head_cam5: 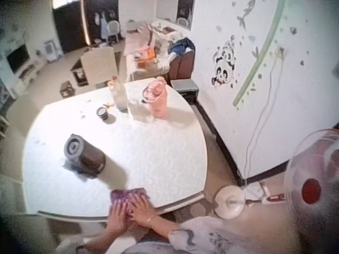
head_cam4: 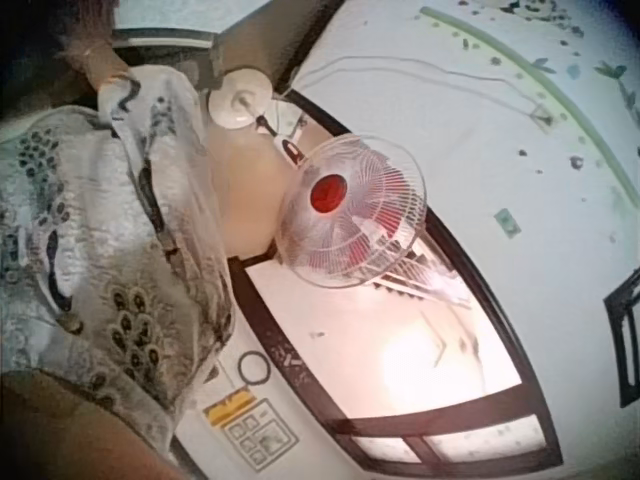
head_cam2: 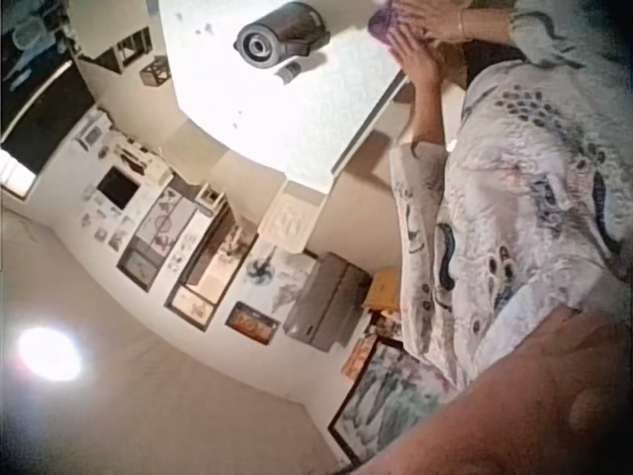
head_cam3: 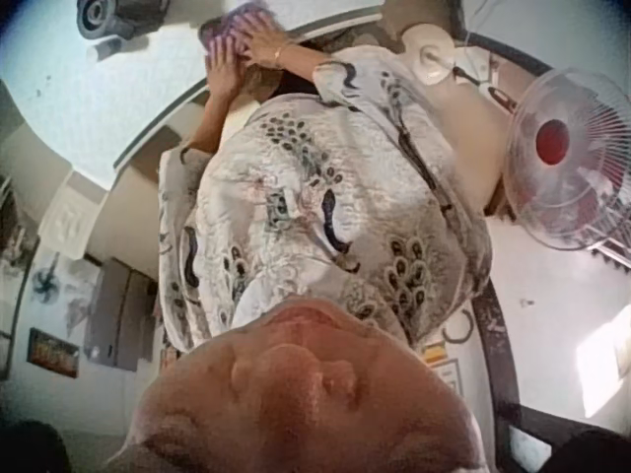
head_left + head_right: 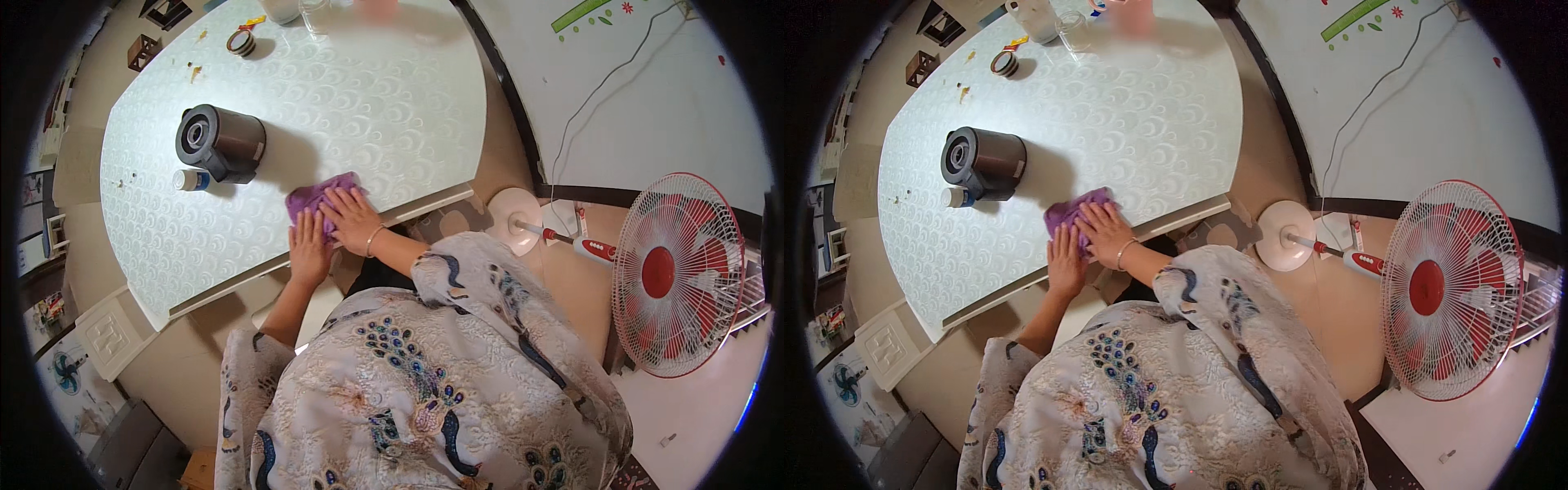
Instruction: The person wipes a white dining table with a purple cloth, moving items like a kettle and a pink container aside to clean underneath them. They also use a black bucket to collect debris from the table surface.
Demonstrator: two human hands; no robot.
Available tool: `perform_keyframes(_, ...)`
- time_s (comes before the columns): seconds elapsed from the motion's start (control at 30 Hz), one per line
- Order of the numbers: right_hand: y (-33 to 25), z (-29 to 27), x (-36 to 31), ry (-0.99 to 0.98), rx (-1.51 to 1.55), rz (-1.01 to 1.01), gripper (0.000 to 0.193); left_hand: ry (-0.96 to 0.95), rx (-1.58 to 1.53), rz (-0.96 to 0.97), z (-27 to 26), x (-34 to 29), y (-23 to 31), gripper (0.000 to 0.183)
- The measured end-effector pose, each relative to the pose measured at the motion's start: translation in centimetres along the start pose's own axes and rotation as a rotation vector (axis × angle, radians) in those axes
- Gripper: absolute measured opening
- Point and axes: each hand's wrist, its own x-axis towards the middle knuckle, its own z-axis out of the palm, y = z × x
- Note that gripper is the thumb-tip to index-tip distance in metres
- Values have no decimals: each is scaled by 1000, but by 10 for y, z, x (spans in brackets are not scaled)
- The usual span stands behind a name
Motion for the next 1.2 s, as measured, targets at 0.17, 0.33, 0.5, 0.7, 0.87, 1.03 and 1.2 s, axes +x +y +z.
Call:
perform_keyframes(0.17,9,3,-10,113,-11,-55,65,65,27,52,11,4,4,78)
perform_keyframes(0.33,65,-8,-63,227,-58,203,65,27,-52,300,18,58,65,78)
perform_keyframes(0.5,125,-42,-98,286,-81,377,67,-27,-98,466,14,117,136,80)
perform_keyframes(0.7,185,-68,-78,316,-136,440,69,-34,-60,556,5,191,165,75)
perform_keyframes(0.87,233,-101,-2,357,-211,413,68,26,-71,429,-16,273,154,70)
perform_keyframes(1.03,246,-126,117,232,-204,321,66,53,2,176,-56,330,94,69)
perform_keyframes(1.2,185,-125,201,117,-207,140,66,176,-59,-51,-63,308,14,70)
